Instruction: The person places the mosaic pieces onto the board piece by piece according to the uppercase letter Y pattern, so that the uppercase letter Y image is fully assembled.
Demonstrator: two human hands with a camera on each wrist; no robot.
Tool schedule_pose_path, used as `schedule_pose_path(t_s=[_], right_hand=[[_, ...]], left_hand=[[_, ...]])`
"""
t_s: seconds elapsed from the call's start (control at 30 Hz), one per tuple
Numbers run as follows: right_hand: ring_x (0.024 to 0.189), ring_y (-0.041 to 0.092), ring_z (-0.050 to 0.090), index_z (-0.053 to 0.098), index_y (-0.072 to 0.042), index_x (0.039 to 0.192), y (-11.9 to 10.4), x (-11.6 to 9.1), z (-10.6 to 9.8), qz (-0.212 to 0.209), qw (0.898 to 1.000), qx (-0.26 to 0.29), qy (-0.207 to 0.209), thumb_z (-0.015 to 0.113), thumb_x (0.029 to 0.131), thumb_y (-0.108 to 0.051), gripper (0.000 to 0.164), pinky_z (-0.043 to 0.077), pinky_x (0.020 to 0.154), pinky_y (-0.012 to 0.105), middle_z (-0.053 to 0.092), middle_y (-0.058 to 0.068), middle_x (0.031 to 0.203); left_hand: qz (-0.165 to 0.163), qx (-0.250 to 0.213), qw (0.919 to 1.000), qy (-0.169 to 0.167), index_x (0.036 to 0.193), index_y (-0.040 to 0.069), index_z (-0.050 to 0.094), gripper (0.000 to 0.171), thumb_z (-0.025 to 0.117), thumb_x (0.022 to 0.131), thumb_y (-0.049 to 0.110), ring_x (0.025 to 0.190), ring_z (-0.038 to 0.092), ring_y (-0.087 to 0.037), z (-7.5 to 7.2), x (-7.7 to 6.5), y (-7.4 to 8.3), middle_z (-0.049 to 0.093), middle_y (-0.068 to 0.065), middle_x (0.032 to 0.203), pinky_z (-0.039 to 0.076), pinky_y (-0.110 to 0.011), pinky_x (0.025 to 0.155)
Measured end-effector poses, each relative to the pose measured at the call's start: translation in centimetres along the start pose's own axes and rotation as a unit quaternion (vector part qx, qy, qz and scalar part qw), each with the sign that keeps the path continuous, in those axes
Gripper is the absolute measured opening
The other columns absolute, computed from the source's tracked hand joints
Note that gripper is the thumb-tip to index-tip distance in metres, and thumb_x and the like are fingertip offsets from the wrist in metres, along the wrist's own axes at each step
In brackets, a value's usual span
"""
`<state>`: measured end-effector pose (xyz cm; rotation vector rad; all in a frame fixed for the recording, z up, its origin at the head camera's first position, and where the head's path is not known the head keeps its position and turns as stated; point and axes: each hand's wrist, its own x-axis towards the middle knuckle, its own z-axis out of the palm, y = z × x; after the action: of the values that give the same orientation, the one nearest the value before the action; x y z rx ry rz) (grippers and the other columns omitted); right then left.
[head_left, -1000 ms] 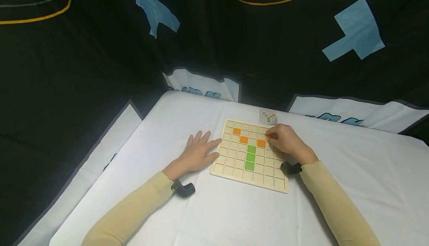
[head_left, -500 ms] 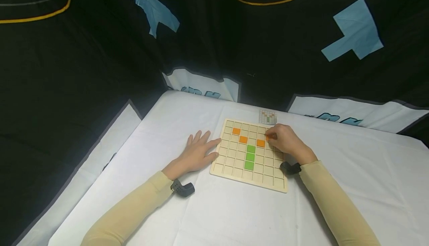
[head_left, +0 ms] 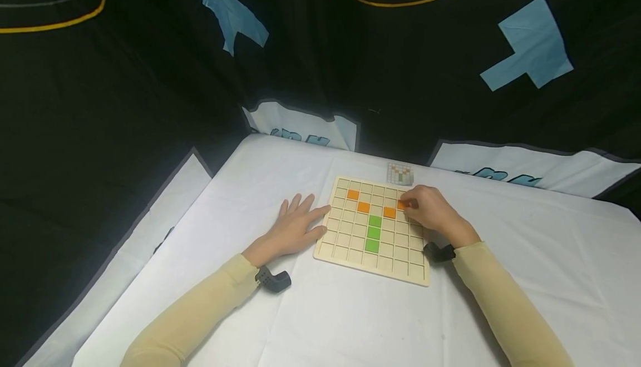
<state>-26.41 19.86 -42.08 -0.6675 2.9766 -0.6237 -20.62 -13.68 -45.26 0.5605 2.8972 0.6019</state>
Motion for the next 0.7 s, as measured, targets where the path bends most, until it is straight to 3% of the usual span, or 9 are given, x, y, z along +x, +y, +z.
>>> schedule_pose_path(t_s=[0.13, 0.23, 0.37, 0.6, 0.7], right_hand=[[0.085, 0.025, 0.06, 0.075, 0.006, 0.114, 0.4, -0.8, -0.3, 0.002, 1.0, -0.006, 0.003, 0.068, 0.086, 0.001, 0.03, 0.055, 0.081, 0.045, 0.074, 0.021, 0.107], [0.082, 0.024, 0.059, 0.075, 0.004, 0.112, 0.7, -1.6, -0.6, 0.002, 1.0, -0.007, 0.007, 0.069, 0.087, -0.002, 0.026, 0.054, 0.077, 0.042, 0.074, 0.019, 0.102], [0.081, 0.022, 0.057, 0.075, 0.004, 0.113, 1.2, -3.0, -1.2, 0.023, 1.0, -0.002, 0.009, 0.071, 0.088, -0.007, 0.027, 0.049, 0.072, 0.036, 0.073, 0.017, 0.1], [0.088, 0.027, 0.06, 0.071, 0.009, 0.118, 2.2, -5.8, -1.9, 0.071, 0.997, -0.005, 0.012, 0.07, 0.089, -0.009, 0.034, 0.054, 0.079, 0.044, 0.071, 0.024, 0.112], [0.088, 0.028, 0.058, 0.07, 0.01, 0.119, 2.9, -7.2, -2.0, 0.092, 0.996, -0.006, 0.011, 0.071, 0.088, -0.01, 0.037, 0.053, 0.077, 0.044, 0.07, 0.024, 0.109]], left_hand=[[0.003, -0.002, 1.0, -0.001, 0.156, 0.023, 0.044, 0.057, 0.048, 0.103, 0.044, 0.156, 0.008, -0.052, 0.1, 0.1, 0.0, 0.022, -0.023, 0.168, 0.005, -0.071, 0.123], [0.004, -0.002, 1.0, 0.0, 0.156, 0.022, 0.045, 0.057, 0.048, 0.103, 0.043, 0.156, 0.009, -0.053, 0.0, 0.1, 0.0, 0.022, -0.024, 0.168, 0.005, -0.072, 0.123], [0.006, -0.002, 1.0, -0.001, 0.156, 0.022, 0.044, 0.057, 0.048, 0.103, 0.044, 0.155, 0.009, -0.053, 0.0, 0.1, 0.0, 0.022, -0.024, 0.168, 0.006, -0.072, 0.123], [0.004, -0.003, 0.9999, -0.012, 0.156, 0.023, 0.045, 0.057, 0.049, 0.103, 0.044, 0.156, 0.01, -0.053, -0.4, 0.1, 0.3, 0.023, -0.023, 0.168, 0.007, -0.072, 0.123], [0.005, 0.001, 0.9998, -0.018, 0.156, 0.024, 0.044, 0.058, 0.049, 0.103, 0.044, 0.156, 0.01, -0.053, -0.6, 0.0, 0.2, 0.022, -0.023, 0.168, 0.007, -0.072, 0.123]])
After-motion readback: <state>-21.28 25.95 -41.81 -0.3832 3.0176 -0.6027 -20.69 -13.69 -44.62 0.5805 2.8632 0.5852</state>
